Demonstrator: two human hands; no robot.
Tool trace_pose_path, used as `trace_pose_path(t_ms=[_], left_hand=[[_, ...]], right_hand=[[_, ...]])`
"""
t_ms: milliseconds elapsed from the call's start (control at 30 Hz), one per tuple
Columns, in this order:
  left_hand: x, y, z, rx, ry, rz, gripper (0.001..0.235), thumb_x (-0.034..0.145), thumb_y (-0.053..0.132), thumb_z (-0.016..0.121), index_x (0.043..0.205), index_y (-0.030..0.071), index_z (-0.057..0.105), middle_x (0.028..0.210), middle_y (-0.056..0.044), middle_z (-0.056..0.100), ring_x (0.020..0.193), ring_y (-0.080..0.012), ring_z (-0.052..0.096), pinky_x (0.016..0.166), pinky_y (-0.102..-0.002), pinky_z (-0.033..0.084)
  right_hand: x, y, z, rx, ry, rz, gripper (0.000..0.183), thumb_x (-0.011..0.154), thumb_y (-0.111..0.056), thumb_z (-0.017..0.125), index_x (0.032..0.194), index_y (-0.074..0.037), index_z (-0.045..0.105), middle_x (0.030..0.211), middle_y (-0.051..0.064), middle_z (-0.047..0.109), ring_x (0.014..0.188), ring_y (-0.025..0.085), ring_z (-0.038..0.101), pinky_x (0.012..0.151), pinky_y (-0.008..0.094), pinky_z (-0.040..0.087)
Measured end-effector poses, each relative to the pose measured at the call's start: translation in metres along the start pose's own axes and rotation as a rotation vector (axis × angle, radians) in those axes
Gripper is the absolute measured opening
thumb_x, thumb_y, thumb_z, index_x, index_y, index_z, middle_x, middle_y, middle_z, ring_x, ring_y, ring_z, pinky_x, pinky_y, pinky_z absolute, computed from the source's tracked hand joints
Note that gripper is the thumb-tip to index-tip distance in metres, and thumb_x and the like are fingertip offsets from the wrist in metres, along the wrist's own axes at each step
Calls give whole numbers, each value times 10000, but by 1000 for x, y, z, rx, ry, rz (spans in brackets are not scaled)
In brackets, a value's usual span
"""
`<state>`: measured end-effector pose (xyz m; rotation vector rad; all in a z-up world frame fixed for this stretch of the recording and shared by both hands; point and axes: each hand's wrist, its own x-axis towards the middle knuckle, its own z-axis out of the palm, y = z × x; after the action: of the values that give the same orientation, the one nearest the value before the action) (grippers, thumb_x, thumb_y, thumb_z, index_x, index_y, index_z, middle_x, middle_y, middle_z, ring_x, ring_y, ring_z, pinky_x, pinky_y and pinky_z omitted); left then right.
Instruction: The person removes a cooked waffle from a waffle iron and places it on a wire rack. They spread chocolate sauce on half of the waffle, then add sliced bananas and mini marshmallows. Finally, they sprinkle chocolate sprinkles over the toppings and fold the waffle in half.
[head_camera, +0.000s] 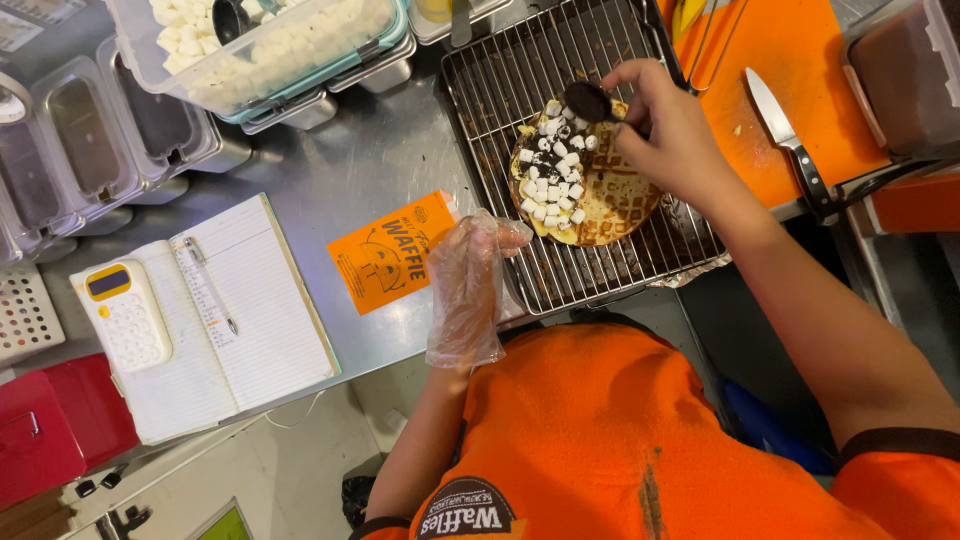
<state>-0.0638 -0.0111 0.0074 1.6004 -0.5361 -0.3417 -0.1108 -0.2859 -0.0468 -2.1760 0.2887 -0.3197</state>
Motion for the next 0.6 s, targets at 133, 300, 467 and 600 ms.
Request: trace_pose_path(t_ms=[133,300,467,600], left_hand=[[-1,-1,-2,11,-5,13,503,1121,362,440,920,-13,708,950,-111,734,842,-184,681,799,-314,555],[-1,-3,-5,-21,7,-22,495,1121,351,447,920,-20,706,955,-115,735,850,-180,682,809,-311,556],[-1,-5,-6,-18,-6,-5,514,1124,375,445,922,-16,711,970,-114,728,870,-179,693,819,-305,567],[0,-4,-7,-42,-3,-21,530,1118,406,444,930,-12,709,952,-112,732,866,-183,699,814,-309,566]], right_hand=[[2,8,-9,-56,44,-51,413,955,6,655,1347,-65,547,819,22,564,691,116,560,605,282,435],[5,14,-11,-59,41,-46,401,964,-5,669,1342,-88,563,800,26,561,686,130,567,617,289,440],[10,15,-5,-61,23,-74,423,926,14,669,1326,-98,586,809,31,568,705,145,578,643,300,453],[10,18,-9,-74,27,-56,413,938,5,668,1331,-91,586,805,26,574,707,144,582,646,303,456]])
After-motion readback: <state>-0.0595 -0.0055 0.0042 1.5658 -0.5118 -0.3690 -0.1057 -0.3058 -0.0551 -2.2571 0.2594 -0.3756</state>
